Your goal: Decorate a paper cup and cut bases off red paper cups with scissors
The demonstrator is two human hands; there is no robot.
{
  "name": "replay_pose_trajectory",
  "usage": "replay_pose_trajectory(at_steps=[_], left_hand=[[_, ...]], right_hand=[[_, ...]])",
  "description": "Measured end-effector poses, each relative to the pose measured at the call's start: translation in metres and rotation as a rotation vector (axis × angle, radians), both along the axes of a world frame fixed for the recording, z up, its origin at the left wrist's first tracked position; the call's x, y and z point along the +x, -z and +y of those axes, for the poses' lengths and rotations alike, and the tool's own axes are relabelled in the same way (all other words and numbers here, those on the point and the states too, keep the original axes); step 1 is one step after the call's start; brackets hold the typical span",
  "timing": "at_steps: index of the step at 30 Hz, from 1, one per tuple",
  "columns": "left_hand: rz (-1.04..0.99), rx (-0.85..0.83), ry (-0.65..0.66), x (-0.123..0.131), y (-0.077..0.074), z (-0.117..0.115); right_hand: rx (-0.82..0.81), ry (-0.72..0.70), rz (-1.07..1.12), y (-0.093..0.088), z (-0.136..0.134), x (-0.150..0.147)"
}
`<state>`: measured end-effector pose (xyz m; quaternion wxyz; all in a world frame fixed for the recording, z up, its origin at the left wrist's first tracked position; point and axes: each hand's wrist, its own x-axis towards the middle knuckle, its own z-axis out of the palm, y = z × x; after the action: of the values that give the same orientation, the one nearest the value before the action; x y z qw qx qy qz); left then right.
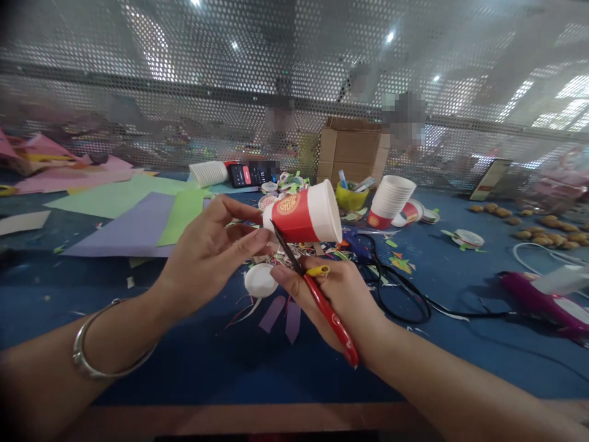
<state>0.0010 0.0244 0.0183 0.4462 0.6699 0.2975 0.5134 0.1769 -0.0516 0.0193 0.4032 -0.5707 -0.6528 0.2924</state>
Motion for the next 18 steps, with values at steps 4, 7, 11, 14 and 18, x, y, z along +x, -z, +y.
replay_pose_trajectory(at_steps=[4, 7, 11, 14, 18], left_hand=[[-0.076, -0.12, 0.075, 0.0025, -0.0025, 0.0016], [-0.134, -0.233, 0.192, 0.0023, -0.0028, 0.0052], [-0.197, -0.303, 0.296, 0.0019, -0.0035, 0.009], [-0.224, -0.321, 0.26, 0.003, -0.003, 0.0094], [-0.228, -0.252, 0.222, 0.0056, 0.001, 0.0061]], right_hand=[[0.017, 0.009, -0.013, -0.0007, -0.0004, -0.0006], [0.015, 0.009, -0.004, -0.0023, -0.0013, -0.0005], [0.0, 0.004, -0.006, -0.0025, -0.0014, 0.0], [-0.003, -0.004, 0.002, -0.0011, -0.0006, 0.0001], [-0.018, -0.025, 0.016, 0.0003, 0.0004, 0.0017]])
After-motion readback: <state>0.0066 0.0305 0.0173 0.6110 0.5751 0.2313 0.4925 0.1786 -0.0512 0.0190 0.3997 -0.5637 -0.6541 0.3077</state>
